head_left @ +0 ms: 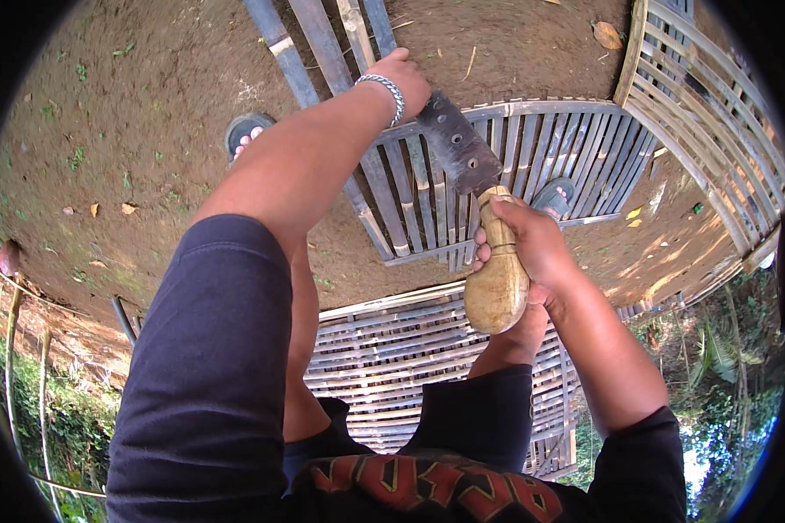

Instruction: The person assembles a bamboo frame structure by arranging slats and using a machete to drive wooden pegs into the joints. The person positions the frame on the ground, aligns the pieces, and repeatedly strikes the pegs to secure the assembly.

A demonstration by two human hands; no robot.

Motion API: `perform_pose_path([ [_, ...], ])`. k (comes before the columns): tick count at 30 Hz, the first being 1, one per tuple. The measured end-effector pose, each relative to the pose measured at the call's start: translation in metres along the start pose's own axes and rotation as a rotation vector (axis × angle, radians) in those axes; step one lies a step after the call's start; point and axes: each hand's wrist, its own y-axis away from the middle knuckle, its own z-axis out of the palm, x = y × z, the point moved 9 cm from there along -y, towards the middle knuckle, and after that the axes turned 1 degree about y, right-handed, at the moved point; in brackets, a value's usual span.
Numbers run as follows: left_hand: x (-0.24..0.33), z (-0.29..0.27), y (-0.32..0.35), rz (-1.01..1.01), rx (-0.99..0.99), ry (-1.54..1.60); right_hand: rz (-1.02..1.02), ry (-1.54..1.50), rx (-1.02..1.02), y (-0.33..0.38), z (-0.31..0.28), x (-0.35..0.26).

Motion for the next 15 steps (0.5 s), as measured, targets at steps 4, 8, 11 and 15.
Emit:
perform_pose_path([
  [4, 0.0, 0.0, 0.001, -0.017, -0.003, -0.003, 0.008, 0.03, 0.002, -0.002, 0.0, 0.0],
  [8, 0.0, 0.0, 0.003, -0.026, -0.012, -0.011, 0.03, 0.038, 0.004, -0.005, -0.003, 0.004],
  [11, 0.003, -0.007, 0.007, -0.024, -0.019, -0.009, 0.015, 0.059, -0.005, -0.013, -0.001, 0.004],
  [15, 0.004, -0.006, 0.008, -0.043, -0.007, 0.011, 0.019, 0.064, -0.025, -0.018, 0.006, 0.004],
])
